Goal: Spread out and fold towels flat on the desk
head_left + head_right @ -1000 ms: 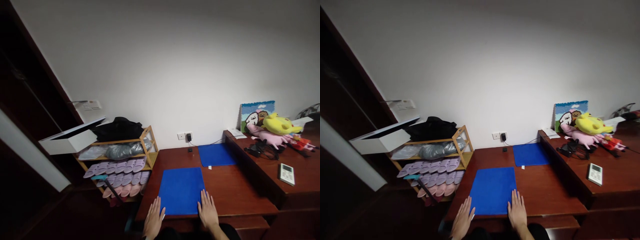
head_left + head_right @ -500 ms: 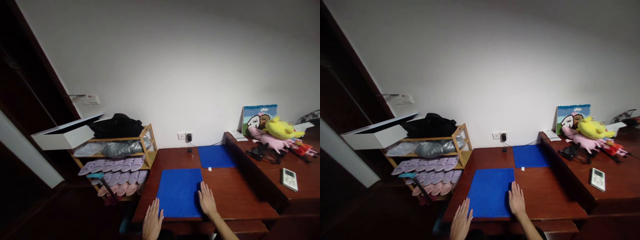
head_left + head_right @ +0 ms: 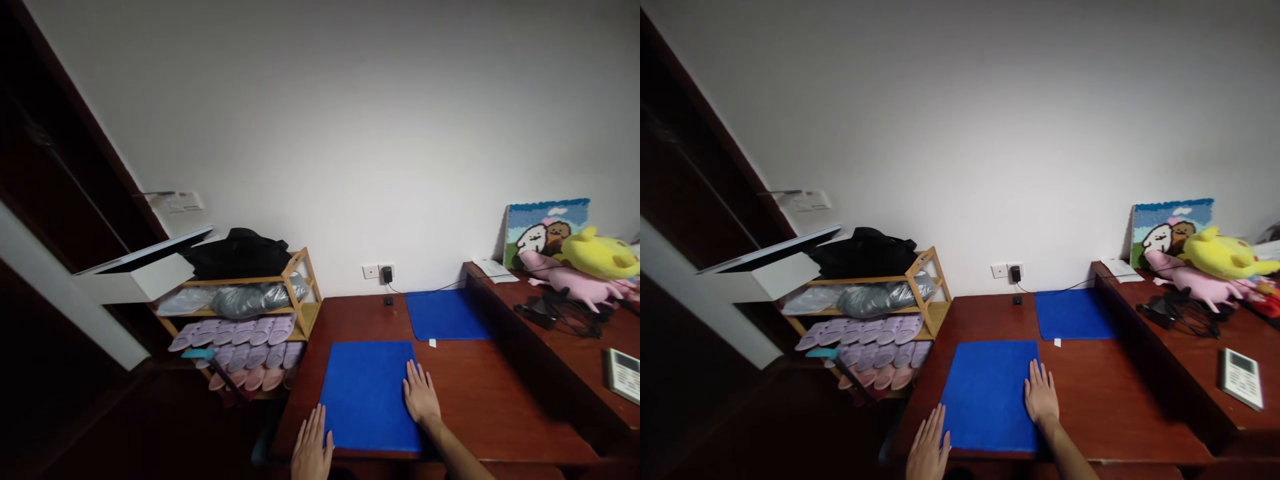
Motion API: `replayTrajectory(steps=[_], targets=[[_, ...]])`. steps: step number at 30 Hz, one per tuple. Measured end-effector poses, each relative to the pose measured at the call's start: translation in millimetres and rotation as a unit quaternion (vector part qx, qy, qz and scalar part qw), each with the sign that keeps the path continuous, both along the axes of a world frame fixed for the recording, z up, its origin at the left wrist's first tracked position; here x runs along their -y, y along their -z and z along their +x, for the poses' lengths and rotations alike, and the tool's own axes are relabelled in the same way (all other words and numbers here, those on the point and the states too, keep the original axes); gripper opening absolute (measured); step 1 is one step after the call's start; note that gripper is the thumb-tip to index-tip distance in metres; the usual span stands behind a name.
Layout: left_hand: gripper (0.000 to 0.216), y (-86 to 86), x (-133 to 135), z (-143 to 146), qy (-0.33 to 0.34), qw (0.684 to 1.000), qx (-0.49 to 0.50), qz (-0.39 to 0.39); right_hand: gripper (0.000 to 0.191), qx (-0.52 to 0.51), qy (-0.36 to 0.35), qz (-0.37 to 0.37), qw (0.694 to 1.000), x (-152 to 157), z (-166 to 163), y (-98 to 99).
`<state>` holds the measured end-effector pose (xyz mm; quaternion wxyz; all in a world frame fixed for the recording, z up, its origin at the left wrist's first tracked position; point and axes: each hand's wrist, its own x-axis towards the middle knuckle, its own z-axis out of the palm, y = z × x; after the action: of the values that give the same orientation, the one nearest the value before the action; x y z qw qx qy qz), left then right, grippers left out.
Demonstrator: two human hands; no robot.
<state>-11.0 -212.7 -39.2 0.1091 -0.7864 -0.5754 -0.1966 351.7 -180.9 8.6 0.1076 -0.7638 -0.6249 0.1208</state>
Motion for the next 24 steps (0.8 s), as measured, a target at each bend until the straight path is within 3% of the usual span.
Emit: replayTrajectory(steps=[8,13,15,18,21,24], targets=[[0.074,-9.2,2.1,-5.9,0.032,0.999,-0.019,0.015,0.066,-0.007,0.003,-0.016,1.000,-0.5,0.9,-4.4],[0.070,-37.0,-5.0,5.3,0.047,0.998,0.013,-0.035,0.066,-0.015,0.000,-0.009,1.000,-0.7,0.6,-3.7],[0.067,-52.7,-12.9,34.9,0.075,0.996,0.004,-0.053,0.066,-0.013,0.000,-0.009,1.000,-0.1,0.2,-4.1],[0.062,-67.2,-28.5,106.2,0.134,0.986,-0.015,-0.097,0.065,-0.011,-0.001,-0.004,1.000,0.5,0.4,-2.6],[0.058,-62.9,-42.0,182.8,0.192,0.970,-0.019,-0.151,0.064,-0.001,-0.015,-0.001,1.000,0.2,1.7,4.1],[0.058,-46.6,-50.3,230.6,0.191,0.964,0.005,-0.185,0.061,0.014,-0.049,0.005,0.999,-1.3,3.0,13.6]])
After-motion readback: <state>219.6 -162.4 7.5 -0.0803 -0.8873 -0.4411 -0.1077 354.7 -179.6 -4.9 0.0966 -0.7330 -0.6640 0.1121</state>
